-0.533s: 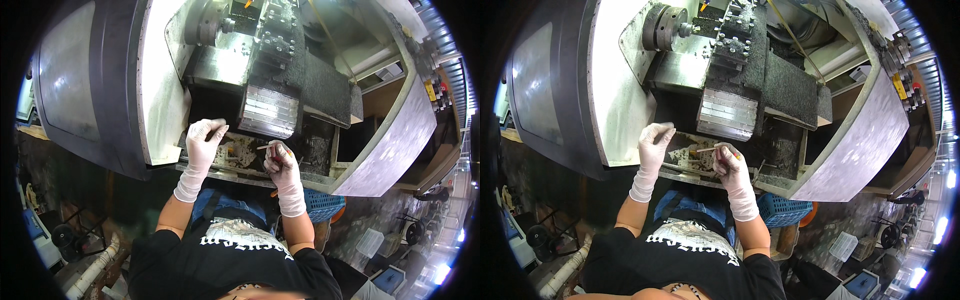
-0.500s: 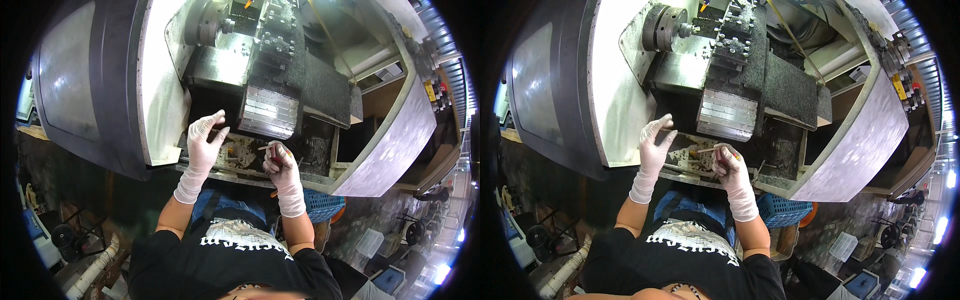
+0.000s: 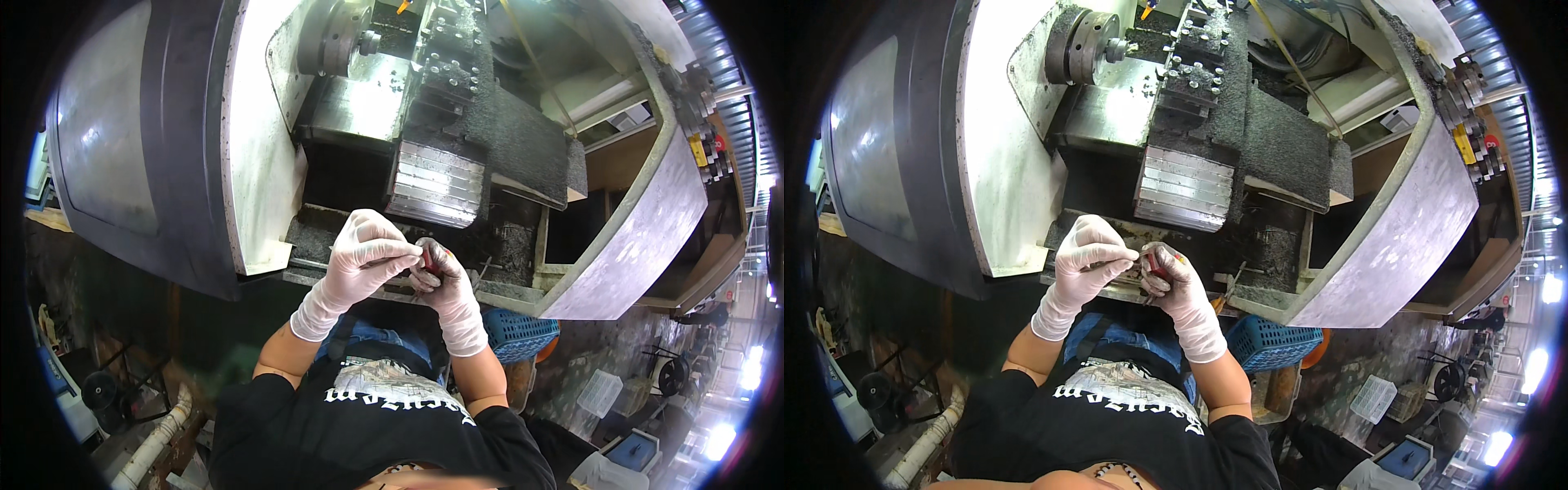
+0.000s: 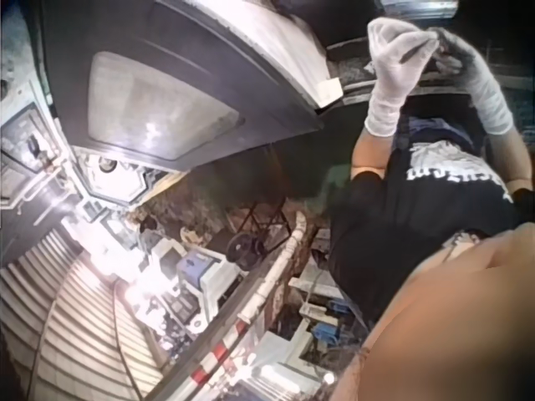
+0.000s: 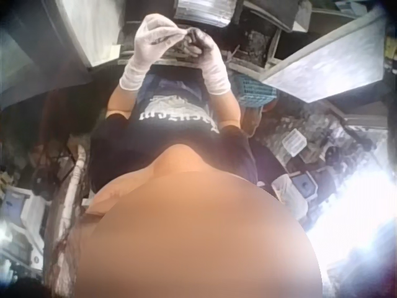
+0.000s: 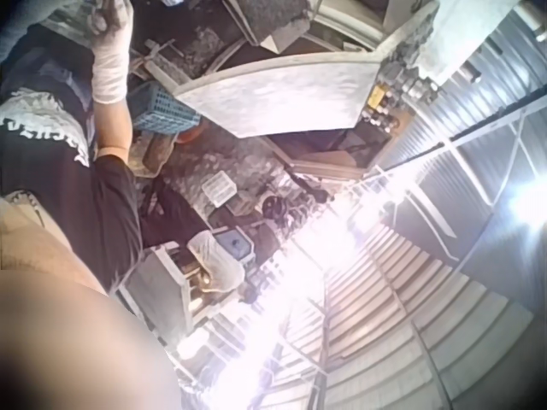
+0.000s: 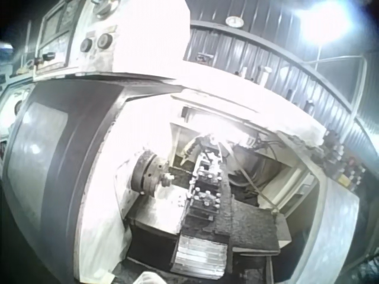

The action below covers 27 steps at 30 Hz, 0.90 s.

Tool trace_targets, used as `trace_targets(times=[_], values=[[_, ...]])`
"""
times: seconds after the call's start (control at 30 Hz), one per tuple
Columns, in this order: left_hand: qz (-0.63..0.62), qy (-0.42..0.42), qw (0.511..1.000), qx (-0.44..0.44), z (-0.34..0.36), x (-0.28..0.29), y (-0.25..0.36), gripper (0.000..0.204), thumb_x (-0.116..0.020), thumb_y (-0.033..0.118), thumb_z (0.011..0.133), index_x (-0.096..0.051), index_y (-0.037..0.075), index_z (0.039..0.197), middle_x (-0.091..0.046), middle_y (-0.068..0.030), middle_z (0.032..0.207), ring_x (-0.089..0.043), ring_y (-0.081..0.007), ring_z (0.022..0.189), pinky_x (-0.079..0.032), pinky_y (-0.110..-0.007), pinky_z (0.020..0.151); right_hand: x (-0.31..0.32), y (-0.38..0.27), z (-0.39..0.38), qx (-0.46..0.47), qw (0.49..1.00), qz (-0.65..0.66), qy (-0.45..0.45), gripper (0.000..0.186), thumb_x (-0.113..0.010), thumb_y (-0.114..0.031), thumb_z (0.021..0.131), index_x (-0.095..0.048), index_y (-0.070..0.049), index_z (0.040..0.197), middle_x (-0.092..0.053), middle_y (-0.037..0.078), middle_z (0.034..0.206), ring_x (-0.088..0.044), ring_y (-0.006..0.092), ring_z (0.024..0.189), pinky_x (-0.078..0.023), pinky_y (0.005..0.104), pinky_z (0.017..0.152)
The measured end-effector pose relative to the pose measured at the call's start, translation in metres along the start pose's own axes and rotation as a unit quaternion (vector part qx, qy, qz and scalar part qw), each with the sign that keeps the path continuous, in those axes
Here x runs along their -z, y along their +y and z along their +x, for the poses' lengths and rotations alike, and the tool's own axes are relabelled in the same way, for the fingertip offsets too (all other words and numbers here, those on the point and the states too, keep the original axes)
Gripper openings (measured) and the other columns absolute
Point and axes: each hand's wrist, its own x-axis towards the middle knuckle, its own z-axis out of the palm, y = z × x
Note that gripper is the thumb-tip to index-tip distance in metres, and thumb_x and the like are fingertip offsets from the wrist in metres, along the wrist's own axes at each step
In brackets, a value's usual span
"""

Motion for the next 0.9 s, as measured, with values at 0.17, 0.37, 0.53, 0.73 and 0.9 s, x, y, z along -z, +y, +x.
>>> trace_targets(times=[0.17, 0.37, 0.53, 0.73, 0.9], values=[[-0.387, 0.035, 0.891, 0.236, -0.011, -0.003, -0.007, 0.003, -0.060, 0.001, 0.071, -0.059, 0.001, 0.074, -0.050, -0.0025, 0.073, -0.047, -0.0079, 0.071, -0.037, -0.018, 0.063, -0.013, -0.014, 0.007, 0.027, 0.995, -0.090, 0.020, 0.025, -0.057, -0.022, 0.075, -0.051, 0.000, 0.087, -0.048, 0.005, 0.065, -0.033, 0.0063, 0.041, -0.026, 0.0170, 0.038], [-0.675, 0.104, 0.706, 0.187, -0.026, -0.002, -0.027, 0.007, -0.058, 0.012, 0.075, -0.059, 0.005, 0.077, -0.048, -0.0019, 0.071, -0.046, -0.0119, 0.069, -0.036, -0.027, 0.071, -0.062, -0.048, 0.031, 0.042, 0.923, -0.383, -0.025, 0.017, -0.057, -0.014, 0.076, -0.056, 0.000, 0.086, -0.054, 0.002, 0.071, -0.047, 0.0068, 0.060, -0.037, 0.0174, 0.053], [-0.727, 0.183, 0.610, 0.258, -0.048, 0.003, -0.053, 0.016, -0.050, 0.026, 0.080, -0.053, 0.011, 0.078, -0.040, 0.0024, 0.065, -0.042, -0.0110, 0.064, -0.038, -0.028, 0.074, -0.102, -0.108, 0.083, 0.158, 0.752, -0.635, -0.084, 0.011, -0.062, -0.010, 0.071, -0.059, -0.002, 0.078, -0.057, 0.005, 0.073, -0.052, 0.0105, 0.066, -0.041, 0.0228, 0.059], [-0.639, 0.233, 0.612, 0.403, -0.083, 0.007, -0.074, 0.015, -0.053, 0.021, 0.079, -0.053, 0.007, 0.074, -0.048, -0.0002, 0.066, -0.048, -0.0135, 0.066, -0.043, -0.029, 0.068, -0.108, -0.204, 0.196, 0.344, 0.494, -0.786, 0.141, 0.018, -0.060, -0.025, 0.070, -0.062, -0.008, 0.075, -0.058, 0.009, 0.063, -0.055, 0.0193, 0.055, -0.041, 0.0274, 0.054], [-0.598, 0.230, 0.595, 0.485, -0.101, 0.000, -0.082, 0.008, -0.053, 0.009, 0.078, -0.056, 0.002, 0.081, -0.056, -0.0052, 0.073, -0.054, -0.0151, 0.067, -0.045, -0.027, 0.065, -0.090, -0.217, 0.279, 0.311, 0.461, -0.795, 0.241, 0.021, -0.059, -0.027, 0.069, -0.062, -0.008, 0.077, -0.059, 0.012, 0.071, -0.057, 0.0234, 0.067, -0.043, 0.0308, 0.060]])
